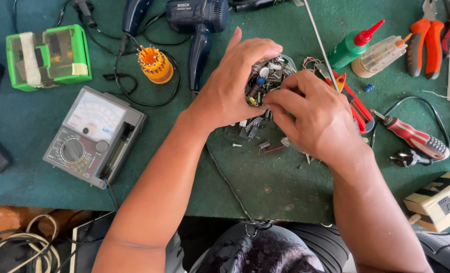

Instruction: The person holds a blue hair dryer and uses a screwdriver to remove screws from the casing. They then open the hair dryer to access the internal components and search through a container of small parts.

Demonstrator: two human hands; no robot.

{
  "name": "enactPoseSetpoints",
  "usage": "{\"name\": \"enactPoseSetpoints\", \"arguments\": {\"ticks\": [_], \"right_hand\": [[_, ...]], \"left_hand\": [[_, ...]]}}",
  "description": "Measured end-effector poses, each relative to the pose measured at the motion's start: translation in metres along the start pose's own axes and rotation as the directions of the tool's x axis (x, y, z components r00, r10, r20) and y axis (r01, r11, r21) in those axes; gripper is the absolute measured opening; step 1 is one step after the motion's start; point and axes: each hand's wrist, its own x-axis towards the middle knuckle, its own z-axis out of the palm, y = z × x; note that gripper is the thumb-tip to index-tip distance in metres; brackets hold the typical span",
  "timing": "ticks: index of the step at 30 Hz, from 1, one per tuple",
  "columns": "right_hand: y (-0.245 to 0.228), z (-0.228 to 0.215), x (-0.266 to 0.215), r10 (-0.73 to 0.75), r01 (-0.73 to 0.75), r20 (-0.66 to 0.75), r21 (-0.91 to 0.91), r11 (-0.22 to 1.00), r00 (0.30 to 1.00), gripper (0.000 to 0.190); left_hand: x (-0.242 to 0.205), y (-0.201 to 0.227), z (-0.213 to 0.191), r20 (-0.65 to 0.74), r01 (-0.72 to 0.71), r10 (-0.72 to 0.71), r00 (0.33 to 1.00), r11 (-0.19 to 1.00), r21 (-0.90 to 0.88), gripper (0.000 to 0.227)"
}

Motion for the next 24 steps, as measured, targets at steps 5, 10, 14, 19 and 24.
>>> {"name": "enactPoseSetpoints", "arguments": {"ticks": [5,10,14,19,24], "right_hand": [[-0.004,-0.013,0.006,0.051,-0.064,0.051,0.305,0.95,0.997,0.006],[0.018,-0.007,-0.008,0.561,-0.444,0.413,0.891,-0.089,0.717,0.013],[0.029,0.004,-0.017,0.527,-0.307,0.355,0.935,-0.18,0.772,0.017],[0.039,0.005,-0.025,0.518,-0.327,0.382,0.924,-0.197,0.765,0.016],[0.006,-0.028,-0.006,0.42,-0.545,0.374,0.717,0.435,0.827,0.009]], "left_hand": [[-0.002,-0.002,-0.001,-0.013,0.006,-0.006,1.0,1.0,-0.009,0.087],[-0.001,0.002,-0.008,-0.037,0.095,-0.096,0.995,0.995,-0.025,0.091],[0.0,-0.004,0.005,-0.197,0.023,-0.031,0.98,0.999,-0.042,0.097],[-0.002,-0.007,0.005,-0.189,0.02,-0.03,0.982,0.998,-0.053,0.096],[-0.003,-0.008,0.006,-0.198,0.055,-0.063,0.978,0.998,-0.042,0.095]]}}
